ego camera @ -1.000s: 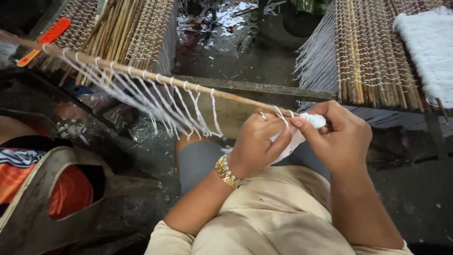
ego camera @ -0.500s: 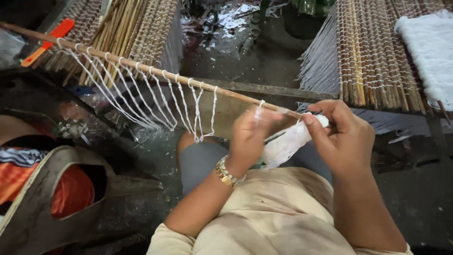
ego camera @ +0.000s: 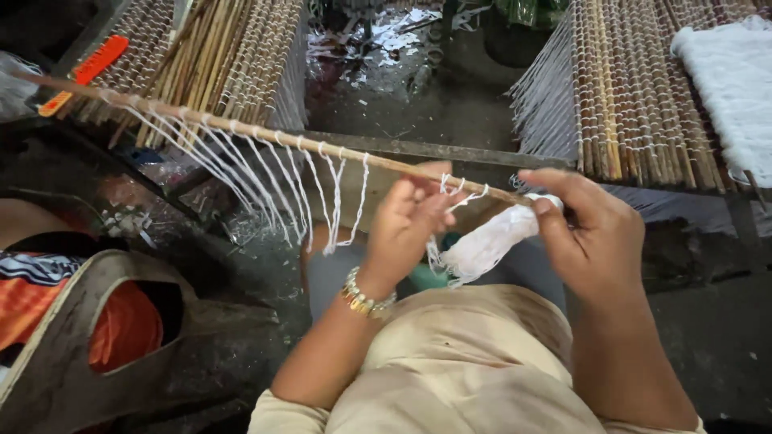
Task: Looping and arranging white threads onto a wooden stick to prepare for weaving
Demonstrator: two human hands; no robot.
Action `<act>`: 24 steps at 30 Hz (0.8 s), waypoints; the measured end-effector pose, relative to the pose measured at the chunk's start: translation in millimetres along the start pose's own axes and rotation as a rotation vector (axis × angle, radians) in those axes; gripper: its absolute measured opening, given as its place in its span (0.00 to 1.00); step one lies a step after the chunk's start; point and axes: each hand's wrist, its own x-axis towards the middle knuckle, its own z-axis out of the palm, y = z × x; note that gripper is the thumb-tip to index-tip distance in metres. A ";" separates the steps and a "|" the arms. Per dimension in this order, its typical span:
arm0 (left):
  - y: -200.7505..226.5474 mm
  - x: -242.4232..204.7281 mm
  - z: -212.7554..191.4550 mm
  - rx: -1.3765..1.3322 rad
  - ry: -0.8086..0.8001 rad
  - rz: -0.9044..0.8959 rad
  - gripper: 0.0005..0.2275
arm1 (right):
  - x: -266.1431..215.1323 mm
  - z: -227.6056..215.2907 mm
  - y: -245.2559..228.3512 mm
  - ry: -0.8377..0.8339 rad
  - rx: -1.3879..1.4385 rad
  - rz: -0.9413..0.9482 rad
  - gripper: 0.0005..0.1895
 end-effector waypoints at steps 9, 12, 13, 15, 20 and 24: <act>-0.5 0.4 -24.6 0.200 0.118 0.185 0.13 | -2.0 3.1 8.4 -0.024 -0.102 0.042 0.08; -12.2 4.7 -2.4 -0.690 -0.074 0.064 0.10 | -1.4 4.5 9.3 -0.014 -0.115 0.022 0.08; -13.9 4.0 3.4 -0.690 -0.073 0.065 0.10 | -1.5 5.0 7.7 -0.014 -0.115 0.021 0.08; -17.1 2.9 15.0 -0.839 -0.147 0.092 0.19 | -1.0 5.8 4.4 -0.002 -0.067 0.042 0.08; -2.8 10.8 48.3 -1.064 0.066 -0.002 0.15 | -1.7 13.2 4.8 0.033 -0.061 0.031 0.08; 20.7 20.2 49.8 -1.327 0.253 -0.038 0.11 | -2.1 18.7 5.6 0.044 -0.122 0.054 0.08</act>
